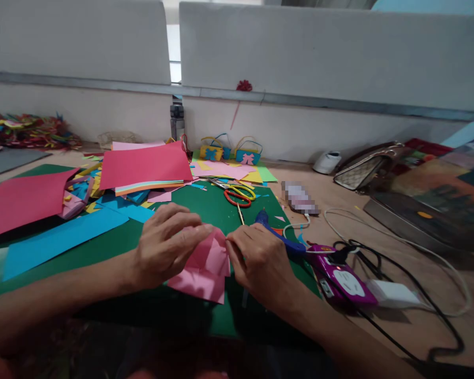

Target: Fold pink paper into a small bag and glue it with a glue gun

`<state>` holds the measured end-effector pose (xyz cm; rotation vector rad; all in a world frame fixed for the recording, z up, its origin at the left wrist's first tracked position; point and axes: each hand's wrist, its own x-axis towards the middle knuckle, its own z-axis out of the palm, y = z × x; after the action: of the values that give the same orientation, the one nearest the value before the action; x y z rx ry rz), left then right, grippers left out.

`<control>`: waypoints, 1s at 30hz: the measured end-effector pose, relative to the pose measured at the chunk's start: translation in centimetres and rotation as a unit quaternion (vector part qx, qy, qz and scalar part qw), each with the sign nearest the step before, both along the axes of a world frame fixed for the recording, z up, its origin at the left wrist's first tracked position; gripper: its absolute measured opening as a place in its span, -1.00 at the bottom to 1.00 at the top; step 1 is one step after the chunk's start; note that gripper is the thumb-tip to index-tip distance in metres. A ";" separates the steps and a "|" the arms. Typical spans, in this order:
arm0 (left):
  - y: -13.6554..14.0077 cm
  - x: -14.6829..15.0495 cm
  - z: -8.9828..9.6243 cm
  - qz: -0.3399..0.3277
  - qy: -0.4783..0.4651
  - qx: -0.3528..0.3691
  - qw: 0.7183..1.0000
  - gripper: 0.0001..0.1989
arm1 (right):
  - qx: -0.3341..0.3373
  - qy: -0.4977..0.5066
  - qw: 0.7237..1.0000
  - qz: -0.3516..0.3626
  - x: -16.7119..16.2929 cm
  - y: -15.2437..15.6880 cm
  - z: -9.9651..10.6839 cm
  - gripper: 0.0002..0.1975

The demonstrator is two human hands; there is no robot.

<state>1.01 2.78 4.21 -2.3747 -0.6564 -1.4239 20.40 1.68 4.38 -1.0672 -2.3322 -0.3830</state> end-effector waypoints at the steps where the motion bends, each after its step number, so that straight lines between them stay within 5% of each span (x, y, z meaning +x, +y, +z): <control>1: -0.4 0.1 0.1 -0.005 -0.013 -0.029 0.999 -0.88 | -0.002 0.006 1.000 -0.002 0.0 0.1 0.0 -0.78; 8: -1.6 0.9 -0.7 -0.002 -0.021 -0.179 0.984 -0.85 | -0.019 0.024 1.000 -0.005 -0.3 -0.2 -0.2 -0.79; 13: -1.1 1.3 -0.9 -0.080 -0.075 -0.369 0.923 -0.88 | -0.034 0.036 0.999 0.002 -0.4 -0.3 -0.1 -0.81; 23: -0.6 1.1 -0.8 -0.117 -0.126 -0.456 0.873 -0.97 | -0.151 0.104 0.983 -0.003 -0.3 -0.6 0.2 -0.83; 30: -0.5 1.2 -0.9 -0.160 -0.196 -0.568 0.784 -0.85 | -0.231 0.137 0.963 -0.023 -0.2 -0.3 0.8 -0.77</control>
<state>2.17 2.25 3.26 -3.1532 -1.6758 -2.0867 20.21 1.43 5.19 -1.2940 -2.1947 0.2981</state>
